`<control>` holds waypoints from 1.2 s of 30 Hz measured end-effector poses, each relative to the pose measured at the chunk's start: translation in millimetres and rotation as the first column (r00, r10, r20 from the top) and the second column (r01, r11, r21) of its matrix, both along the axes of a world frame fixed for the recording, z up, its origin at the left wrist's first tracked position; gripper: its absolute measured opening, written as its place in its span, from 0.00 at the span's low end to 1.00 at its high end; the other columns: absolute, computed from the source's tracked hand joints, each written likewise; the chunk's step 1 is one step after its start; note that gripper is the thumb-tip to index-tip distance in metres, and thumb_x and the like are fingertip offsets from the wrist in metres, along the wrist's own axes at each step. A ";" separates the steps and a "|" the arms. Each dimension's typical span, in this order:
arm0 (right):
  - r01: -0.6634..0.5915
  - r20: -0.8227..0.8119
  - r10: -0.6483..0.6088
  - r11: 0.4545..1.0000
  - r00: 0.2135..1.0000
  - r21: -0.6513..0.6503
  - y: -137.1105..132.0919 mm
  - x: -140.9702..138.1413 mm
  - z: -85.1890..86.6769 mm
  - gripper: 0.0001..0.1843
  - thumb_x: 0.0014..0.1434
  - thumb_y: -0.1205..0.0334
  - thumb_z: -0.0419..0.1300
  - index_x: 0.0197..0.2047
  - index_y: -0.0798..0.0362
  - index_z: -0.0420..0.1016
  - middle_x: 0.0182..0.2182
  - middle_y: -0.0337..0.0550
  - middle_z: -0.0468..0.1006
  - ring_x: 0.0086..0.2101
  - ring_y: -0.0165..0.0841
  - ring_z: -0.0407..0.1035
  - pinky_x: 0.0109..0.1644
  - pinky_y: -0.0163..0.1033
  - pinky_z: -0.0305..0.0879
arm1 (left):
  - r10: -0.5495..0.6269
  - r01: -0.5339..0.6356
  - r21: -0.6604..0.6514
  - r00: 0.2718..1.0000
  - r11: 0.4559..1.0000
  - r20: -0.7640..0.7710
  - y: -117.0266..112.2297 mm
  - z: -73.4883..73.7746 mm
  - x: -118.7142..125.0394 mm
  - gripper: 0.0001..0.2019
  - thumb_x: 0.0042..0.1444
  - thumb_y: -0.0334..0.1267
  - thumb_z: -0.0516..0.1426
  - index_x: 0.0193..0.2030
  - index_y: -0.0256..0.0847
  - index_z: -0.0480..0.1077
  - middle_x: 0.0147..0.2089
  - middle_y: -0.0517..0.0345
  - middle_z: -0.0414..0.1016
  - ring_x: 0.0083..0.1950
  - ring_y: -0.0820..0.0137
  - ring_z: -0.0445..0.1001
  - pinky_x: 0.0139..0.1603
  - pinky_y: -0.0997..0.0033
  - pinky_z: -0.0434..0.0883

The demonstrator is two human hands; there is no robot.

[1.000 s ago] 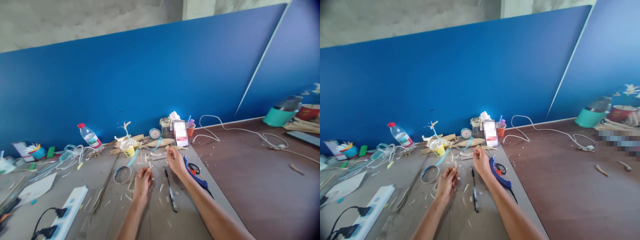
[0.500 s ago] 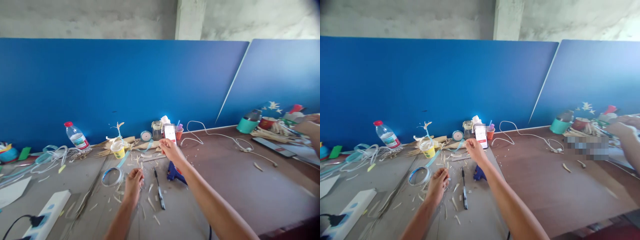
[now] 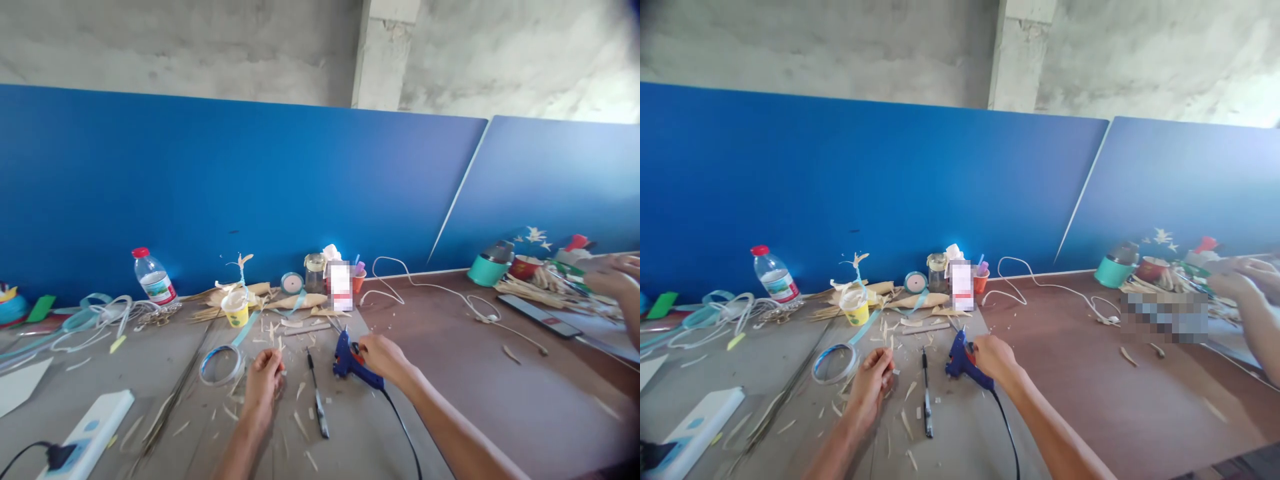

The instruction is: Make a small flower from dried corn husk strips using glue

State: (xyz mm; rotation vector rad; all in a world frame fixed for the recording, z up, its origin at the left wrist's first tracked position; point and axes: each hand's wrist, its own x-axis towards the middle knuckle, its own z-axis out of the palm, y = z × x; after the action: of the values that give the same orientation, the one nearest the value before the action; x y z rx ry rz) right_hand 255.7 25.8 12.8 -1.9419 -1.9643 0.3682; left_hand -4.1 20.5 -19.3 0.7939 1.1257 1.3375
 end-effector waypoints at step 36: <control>-0.411 -0.021 0.418 0.900 0.908 0.144 -75.3 -16.8 -22.0 0.24 0.53 0.74 0.49 0.53 0.51 0.62 0.46 0.50 0.62 0.41 0.36 0.66 0.46 0.41 0.66 | -0.056 0.055 -0.016 0.995 0.998 -0.079 1.3 -6.4 3.2 0.16 0.45 0.49 0.59 0.26 0.38 0.61 0.20 0.69 0.60 0.14 0.86 0.50 0.16 0.82 0.48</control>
State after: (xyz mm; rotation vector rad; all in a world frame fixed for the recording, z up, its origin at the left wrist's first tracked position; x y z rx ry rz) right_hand 238.9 -49.5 -9.1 -1.4060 -2.2984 0.3748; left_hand -1.0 21.8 -25.7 0.8685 1.1665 1.2600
